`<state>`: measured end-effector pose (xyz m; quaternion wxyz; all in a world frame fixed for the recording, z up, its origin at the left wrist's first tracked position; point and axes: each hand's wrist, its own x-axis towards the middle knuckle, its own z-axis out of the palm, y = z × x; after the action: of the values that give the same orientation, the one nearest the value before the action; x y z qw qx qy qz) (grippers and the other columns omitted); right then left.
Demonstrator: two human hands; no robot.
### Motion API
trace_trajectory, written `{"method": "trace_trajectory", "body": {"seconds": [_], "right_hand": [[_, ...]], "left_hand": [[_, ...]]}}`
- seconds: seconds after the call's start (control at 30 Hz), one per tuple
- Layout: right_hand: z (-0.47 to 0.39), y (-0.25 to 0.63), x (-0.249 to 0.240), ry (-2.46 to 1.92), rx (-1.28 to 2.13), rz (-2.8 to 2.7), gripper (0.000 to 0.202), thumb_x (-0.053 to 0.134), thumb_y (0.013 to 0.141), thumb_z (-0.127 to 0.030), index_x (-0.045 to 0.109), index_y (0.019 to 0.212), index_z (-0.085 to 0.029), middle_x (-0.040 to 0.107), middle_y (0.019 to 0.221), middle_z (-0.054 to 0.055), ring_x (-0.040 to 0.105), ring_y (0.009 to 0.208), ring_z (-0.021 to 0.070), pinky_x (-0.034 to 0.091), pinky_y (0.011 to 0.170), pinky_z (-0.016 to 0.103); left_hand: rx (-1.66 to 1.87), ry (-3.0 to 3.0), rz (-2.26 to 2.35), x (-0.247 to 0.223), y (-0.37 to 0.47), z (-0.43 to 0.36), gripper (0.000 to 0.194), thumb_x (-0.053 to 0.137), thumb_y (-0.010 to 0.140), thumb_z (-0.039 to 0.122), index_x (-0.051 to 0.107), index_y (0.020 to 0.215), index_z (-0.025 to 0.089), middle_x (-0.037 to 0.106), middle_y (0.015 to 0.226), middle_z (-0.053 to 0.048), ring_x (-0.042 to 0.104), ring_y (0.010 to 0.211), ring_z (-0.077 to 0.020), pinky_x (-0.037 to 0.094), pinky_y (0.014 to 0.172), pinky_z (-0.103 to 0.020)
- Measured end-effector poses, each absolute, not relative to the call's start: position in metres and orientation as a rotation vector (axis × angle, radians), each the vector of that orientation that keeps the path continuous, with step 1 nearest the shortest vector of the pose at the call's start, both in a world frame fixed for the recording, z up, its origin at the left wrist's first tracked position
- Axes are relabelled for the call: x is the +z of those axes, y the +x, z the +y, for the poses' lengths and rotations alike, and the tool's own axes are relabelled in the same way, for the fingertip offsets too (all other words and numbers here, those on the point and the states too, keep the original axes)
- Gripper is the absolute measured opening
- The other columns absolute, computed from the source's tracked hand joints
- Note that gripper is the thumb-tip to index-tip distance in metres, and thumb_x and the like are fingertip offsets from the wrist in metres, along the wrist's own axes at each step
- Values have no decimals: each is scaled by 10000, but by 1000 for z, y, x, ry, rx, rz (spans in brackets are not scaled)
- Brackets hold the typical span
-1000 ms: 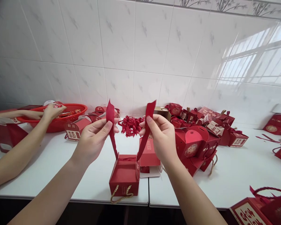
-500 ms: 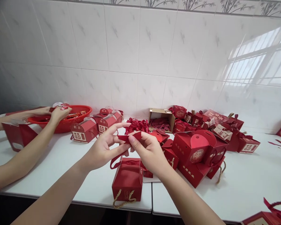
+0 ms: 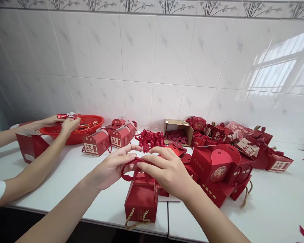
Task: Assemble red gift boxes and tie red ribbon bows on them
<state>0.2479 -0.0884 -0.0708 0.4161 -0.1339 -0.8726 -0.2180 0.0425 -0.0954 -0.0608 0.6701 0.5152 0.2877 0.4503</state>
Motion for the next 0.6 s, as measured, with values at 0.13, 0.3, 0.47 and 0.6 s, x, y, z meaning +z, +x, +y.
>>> {"method": "trace_trajectory", "body": {"seconds": [0.13,0.3,0.47,0.6], "right_hand": [[-88,249,-75,-393,-728,-2159,242,506,916,-152,660,1100,-177,710,1078,58,535,1068,262,451,866,412],[-89,252,-84,-453,-497,-2075,342,490,895,-73,624,1179,-208,681,1128,69,537,1054,242,467,878,411],[-99,272,-106,-690,-273,-1857,381,520,861,-51,609,1198,-207,694,902,65,600,814,175,509,719,305],[-111,308,-130,-992,-169,-1812,224,548,873,-179,693,1044,-191,731,828,49,668,710,153,533,632,222]], "left_hand": [[1042,1191,600,-62,43,-99,163,517,897,256,545,1033,170,586,694,3,578,647,-99,482,638,-212],[1398,1639,824,-70,46,-108,326,435,932,349,446,1229,215,618,725,1,596,730,-146,474,744,-277],[1743,2093,1226,-87,29,-108,367,579,847,238,449,1190,237,490,622,78,513,601,-102,443,710,-233],[1650,2038,1470,-111,-6,-107,276,540,852,241,464,1118,241,403,608,88,454,562,-93,427,662,-211]]}}
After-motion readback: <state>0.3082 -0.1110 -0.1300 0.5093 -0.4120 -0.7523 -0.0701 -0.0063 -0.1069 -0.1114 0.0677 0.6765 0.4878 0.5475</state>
